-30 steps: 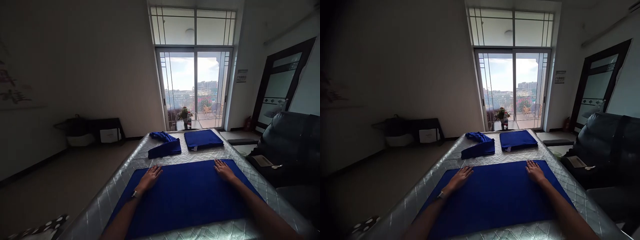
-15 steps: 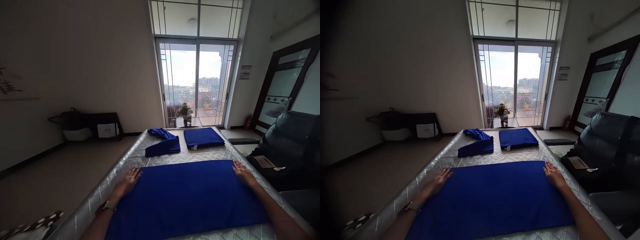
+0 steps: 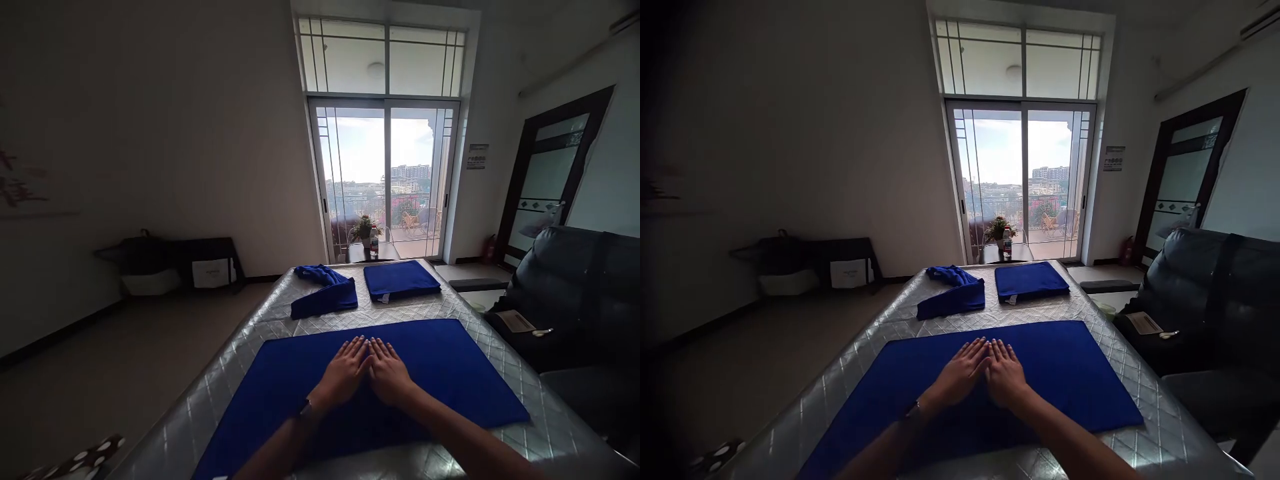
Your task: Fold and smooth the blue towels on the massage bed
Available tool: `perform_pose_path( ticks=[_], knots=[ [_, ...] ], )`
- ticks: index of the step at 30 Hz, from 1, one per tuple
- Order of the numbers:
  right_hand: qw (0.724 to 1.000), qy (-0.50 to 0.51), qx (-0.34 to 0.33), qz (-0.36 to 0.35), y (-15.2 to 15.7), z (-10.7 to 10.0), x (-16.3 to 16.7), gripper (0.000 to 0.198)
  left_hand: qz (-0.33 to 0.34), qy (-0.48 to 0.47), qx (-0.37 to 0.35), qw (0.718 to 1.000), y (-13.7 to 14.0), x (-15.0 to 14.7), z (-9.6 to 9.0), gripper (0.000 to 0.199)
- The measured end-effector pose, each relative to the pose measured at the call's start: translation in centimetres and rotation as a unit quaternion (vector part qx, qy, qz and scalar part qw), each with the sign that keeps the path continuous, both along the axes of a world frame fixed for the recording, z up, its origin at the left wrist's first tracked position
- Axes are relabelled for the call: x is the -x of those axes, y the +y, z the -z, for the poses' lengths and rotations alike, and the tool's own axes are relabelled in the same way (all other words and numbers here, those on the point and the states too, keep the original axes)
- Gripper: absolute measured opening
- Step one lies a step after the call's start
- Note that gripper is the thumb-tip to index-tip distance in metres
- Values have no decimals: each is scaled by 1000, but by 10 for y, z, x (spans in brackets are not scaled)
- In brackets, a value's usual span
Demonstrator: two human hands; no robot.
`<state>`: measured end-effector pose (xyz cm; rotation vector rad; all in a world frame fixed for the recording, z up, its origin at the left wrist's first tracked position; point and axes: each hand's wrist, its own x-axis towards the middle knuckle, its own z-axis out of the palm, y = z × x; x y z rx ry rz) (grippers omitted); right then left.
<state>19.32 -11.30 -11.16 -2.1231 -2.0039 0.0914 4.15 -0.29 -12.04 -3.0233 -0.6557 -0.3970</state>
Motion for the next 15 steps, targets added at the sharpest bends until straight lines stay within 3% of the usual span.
perform_pose_path(
  ticks=[3, 7, 11, 15],
  knots=[
    [999, 24, 25, -8, -1, 10, 20, 69, 17, 6, 38, 999, -24, -8, 11, 61],
    [997, 40, 36, 58, -18, 10, -2, 69, -26, 39, 69, 997, -18, 28, 9, 65],
    [993, 13, 41, 113, -62, 18, -66, 73, -125, 50, 73, 988, 7, 108, 20, 63],
    [980, -9, 13, 200, -123, 48, -155, 76, -203, -4, 30, 979, 35, 214, 59, 57]
  ],
)
